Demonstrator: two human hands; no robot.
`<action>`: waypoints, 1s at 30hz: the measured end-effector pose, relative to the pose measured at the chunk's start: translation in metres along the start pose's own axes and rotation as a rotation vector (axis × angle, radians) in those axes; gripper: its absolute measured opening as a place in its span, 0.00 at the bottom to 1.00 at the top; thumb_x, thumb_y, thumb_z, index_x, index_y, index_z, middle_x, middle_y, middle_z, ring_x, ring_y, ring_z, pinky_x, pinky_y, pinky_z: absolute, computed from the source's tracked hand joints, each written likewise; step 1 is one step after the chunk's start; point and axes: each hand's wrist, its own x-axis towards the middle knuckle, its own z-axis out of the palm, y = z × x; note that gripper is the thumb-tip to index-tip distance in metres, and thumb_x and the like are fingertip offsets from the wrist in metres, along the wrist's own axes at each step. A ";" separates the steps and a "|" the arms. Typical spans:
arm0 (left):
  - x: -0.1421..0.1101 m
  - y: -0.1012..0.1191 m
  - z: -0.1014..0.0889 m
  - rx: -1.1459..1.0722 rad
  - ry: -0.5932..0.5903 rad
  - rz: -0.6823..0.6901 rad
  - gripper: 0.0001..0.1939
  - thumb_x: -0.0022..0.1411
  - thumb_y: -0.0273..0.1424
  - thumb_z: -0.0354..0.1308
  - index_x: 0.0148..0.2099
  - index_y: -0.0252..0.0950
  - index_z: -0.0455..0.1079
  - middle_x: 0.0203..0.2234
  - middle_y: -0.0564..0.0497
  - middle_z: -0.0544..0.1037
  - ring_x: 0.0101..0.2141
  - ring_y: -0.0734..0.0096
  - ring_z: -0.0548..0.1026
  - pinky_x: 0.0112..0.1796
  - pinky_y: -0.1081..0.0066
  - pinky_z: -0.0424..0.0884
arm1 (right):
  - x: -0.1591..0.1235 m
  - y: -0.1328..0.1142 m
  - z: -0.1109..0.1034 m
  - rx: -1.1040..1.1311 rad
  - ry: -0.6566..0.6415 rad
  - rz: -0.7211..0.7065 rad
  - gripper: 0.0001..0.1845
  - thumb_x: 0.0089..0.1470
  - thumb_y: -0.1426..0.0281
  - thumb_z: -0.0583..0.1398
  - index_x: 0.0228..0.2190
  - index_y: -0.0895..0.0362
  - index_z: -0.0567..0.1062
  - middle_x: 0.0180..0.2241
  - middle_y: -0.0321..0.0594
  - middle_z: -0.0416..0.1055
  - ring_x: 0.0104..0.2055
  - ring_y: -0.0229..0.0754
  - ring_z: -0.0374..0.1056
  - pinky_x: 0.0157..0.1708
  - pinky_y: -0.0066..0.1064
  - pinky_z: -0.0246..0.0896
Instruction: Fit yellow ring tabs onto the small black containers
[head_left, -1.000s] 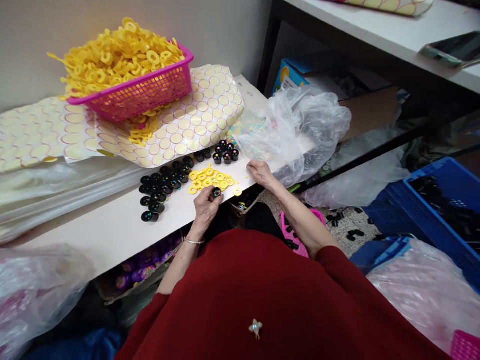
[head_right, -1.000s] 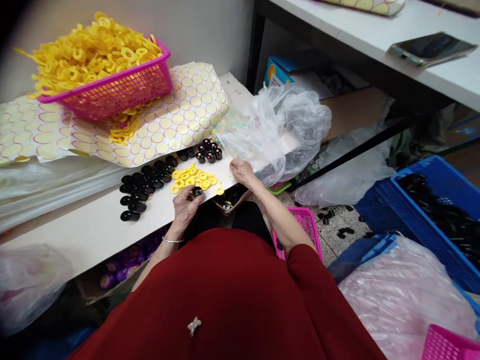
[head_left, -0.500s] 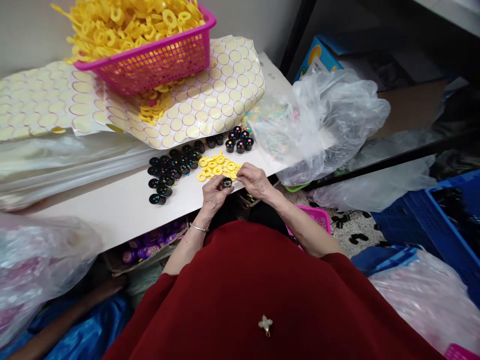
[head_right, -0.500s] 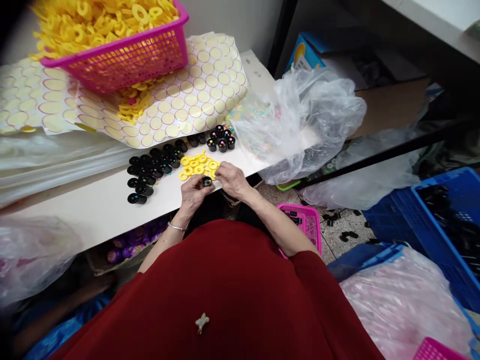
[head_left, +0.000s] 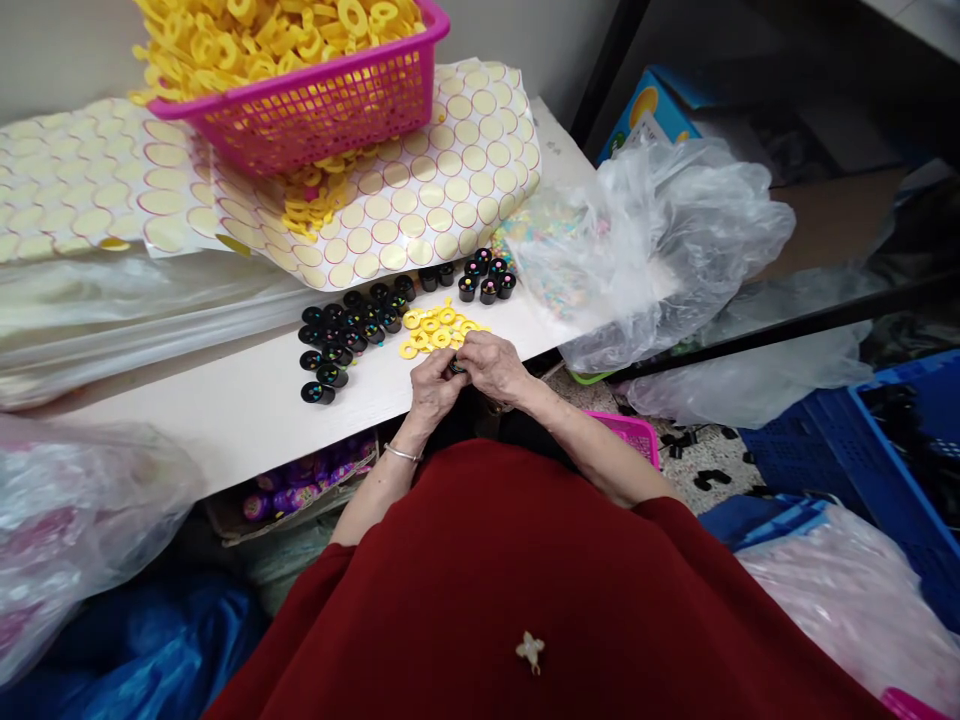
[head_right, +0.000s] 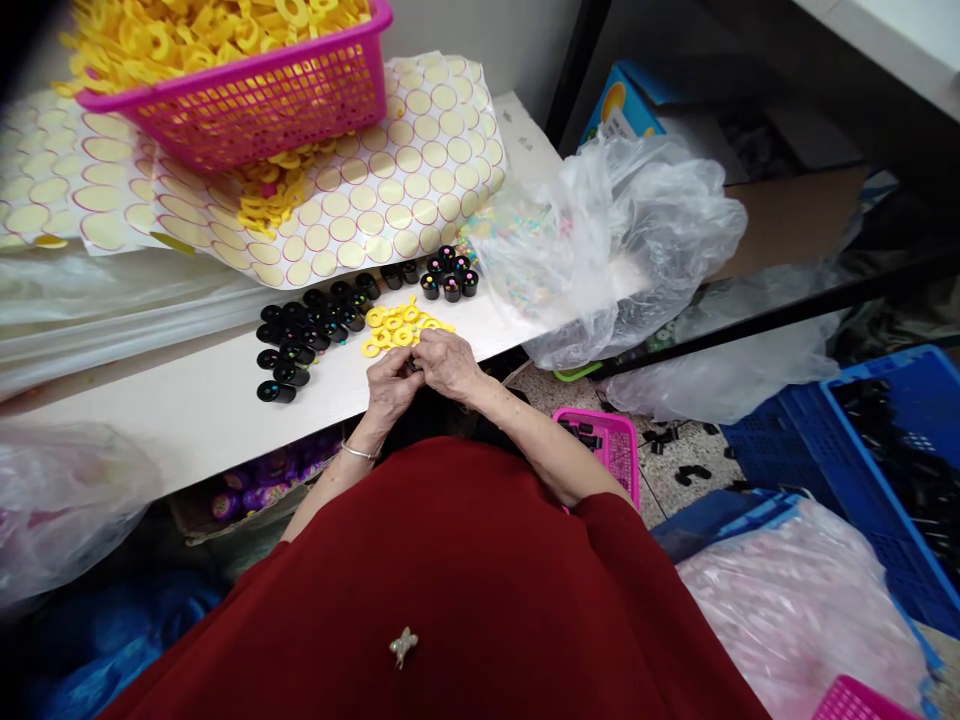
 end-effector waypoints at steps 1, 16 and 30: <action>0.000 0.000 0.000 0.006 0.001 0.002 0.09 0.48 0.29 0.58 0.35 0.37 0.73 0.22 0.56 0.69 0.21 0.78 0.61 0.25 0.74 0.62 | 0.001 -0.003 -0.002 -0.027 -0.022 0.014 0.13 0.57 0.74 0.51 0.31 0.60 0.76 0.32 0.44 0.68 0.38 0.42 0.61 0.37 0.30 0.54; 0.001 -0.007 0.004 -0.111 0.067 -0.058 0.15 0.43 0.32 0.63 0.37 0.35 0.74 0.23 0.57 0.71 0.19 0.83 0.61 0.22 0.77 0.60 | -0.011 0.009 0.023 0.587 0.263 0.150 0.09 0.47 0.77 0.58 0.31 0.57 0.76 0.28 0.36 0.65 0.33 0.38 0.63 0.35 0.30 0.58; 0.002 0.001 0.003 0.095 0.132 0.161 0.14 0.52 0.35 0.61 0.41 0.34 0.72 0.28 0.52 0.75 0.22 0.79 0.66 0.26 0.74 0.67 | -0.013 0.018 0.017 0.608 0.308 0.004 0.09 0.50 0.70 0.60 0.36 0.58 0.73 0.34 0.39 0.67 0.39 0.40 0.64 0.41 0.32 0.59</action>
